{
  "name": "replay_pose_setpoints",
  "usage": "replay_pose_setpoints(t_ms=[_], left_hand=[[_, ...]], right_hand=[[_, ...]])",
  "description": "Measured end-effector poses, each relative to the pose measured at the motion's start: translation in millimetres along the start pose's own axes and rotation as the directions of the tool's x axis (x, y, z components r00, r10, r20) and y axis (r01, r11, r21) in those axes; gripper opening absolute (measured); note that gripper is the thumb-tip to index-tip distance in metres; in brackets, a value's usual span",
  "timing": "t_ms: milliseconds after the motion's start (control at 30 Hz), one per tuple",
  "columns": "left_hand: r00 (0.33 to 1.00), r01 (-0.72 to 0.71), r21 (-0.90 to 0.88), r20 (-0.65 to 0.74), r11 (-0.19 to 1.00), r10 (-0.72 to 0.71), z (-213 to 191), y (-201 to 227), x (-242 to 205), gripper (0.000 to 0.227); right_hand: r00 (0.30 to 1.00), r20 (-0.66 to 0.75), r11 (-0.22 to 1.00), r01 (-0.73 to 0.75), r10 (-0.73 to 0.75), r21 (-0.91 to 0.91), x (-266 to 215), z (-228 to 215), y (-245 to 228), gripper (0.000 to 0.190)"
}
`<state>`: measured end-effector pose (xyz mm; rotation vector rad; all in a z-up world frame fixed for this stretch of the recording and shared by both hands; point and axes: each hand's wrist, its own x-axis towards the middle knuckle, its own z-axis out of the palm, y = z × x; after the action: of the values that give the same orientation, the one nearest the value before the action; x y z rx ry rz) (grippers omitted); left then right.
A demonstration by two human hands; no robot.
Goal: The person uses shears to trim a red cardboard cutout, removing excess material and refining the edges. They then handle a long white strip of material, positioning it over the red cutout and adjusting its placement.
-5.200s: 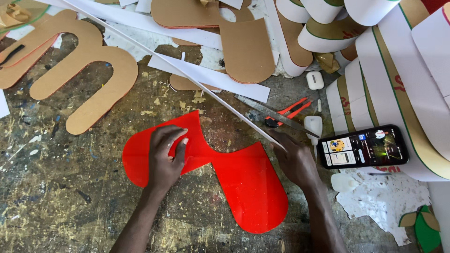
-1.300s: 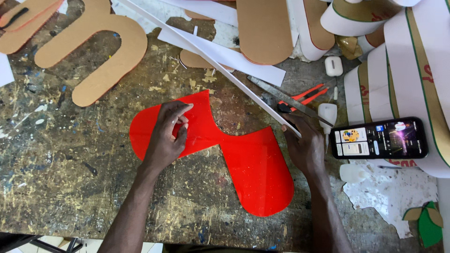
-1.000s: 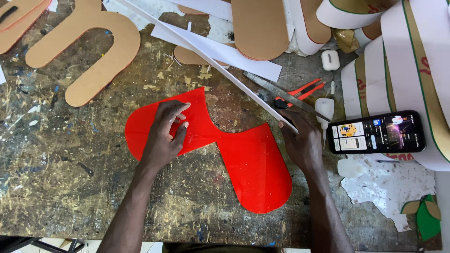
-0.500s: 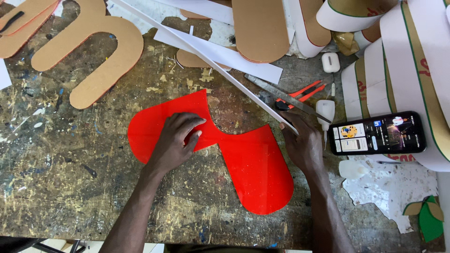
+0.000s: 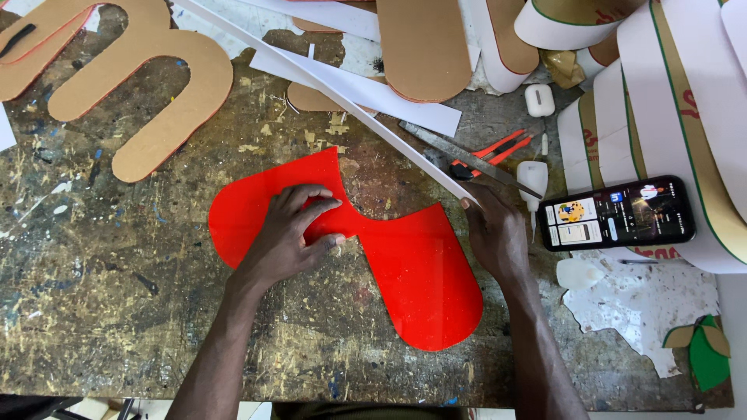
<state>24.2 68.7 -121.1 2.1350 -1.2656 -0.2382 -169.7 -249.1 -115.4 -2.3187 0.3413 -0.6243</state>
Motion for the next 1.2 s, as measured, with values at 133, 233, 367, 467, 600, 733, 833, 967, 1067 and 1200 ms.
replay_pose_setpoints(t_ms=[133, 233, 367, 467, 600, 733, 833, 967, 1067, 1200], left_hand=[[1.0, -0.013, 0.012, 0.027, 1.0, 0.012, 0, -1, -2, 0.056], [0.999, -0.015, 0.047, 0.043, 0.999, 0.013, 3, -7, -2, 0.057], [0.999, -0.03, 0.091, 0.041, 0.995, 0.026, 11, -17, -3, 0.058], [0.998, -0.033, 0.099, 0.052, 0.995, 0.028, 13, -18, -4, 0.056], [0.997, -0.033, 0.104, 0.071, 0.994, 0.026, 12, -15, -3, 0.051], [0.998, -0.033, 0.102, 0.06, 0.994, 0.027, 8, -11, -3, 0.05], [0.997, -0.051, 0.102, 0.059, 0.993, 0.045, 7, -9, -3, 0.049], [0.998, -0.048, 0.086, 0.055, 0.995, 0.044, 7, -10, -3, 0.048], [0.997, -0.042, 0.076, 0.061, 0.996, 0.038, 6, -8, -3, 0.048], [0.998, -0.042, 0.067, 0.052, 0.997, 0.039, 9, -11, -4, 0.047]], right_hand=[[1.0, -0.013, 0.999, -0.024, 0.024, -0.029, -6, 4, 11, 0.03], [0.998, -0.022, 0.996, -0.06, 0.059, -0.063, -8, 6, 20, 0.033], [0.978, -0.091, 0.982, -0.185, 0.187, 0.035, -4, 2, -1, 0.03], [0.955, -0.091, 0.956, -0.274, 0.283, 0.101, 1, -4, -8, 0.029], [0.916, 0.008, 0.883, -0.388, 0.4, 0.263, 7, -7, -28, 0.028], [0.891, 0.042, 0.79, -0.422, 0.452, 0.444, 5, -8, -16, 0.029], [0.841, 0.113, 0.616, -0.472, 0.529, 0.631, 3, -11, 9, 0.036], [0.815, 0.157, 0.533, -0.497, 0.557, 0.685, 5, -15, 15, 0.037], [0.804, 0.174, 0.487, -0.5, 0.569, 0.717, 3, -14, 22, 0.037], [0.798, 0.17, 0.474, -0.497, 0.578, 0.727, 2, -13, 26, 0.039]])
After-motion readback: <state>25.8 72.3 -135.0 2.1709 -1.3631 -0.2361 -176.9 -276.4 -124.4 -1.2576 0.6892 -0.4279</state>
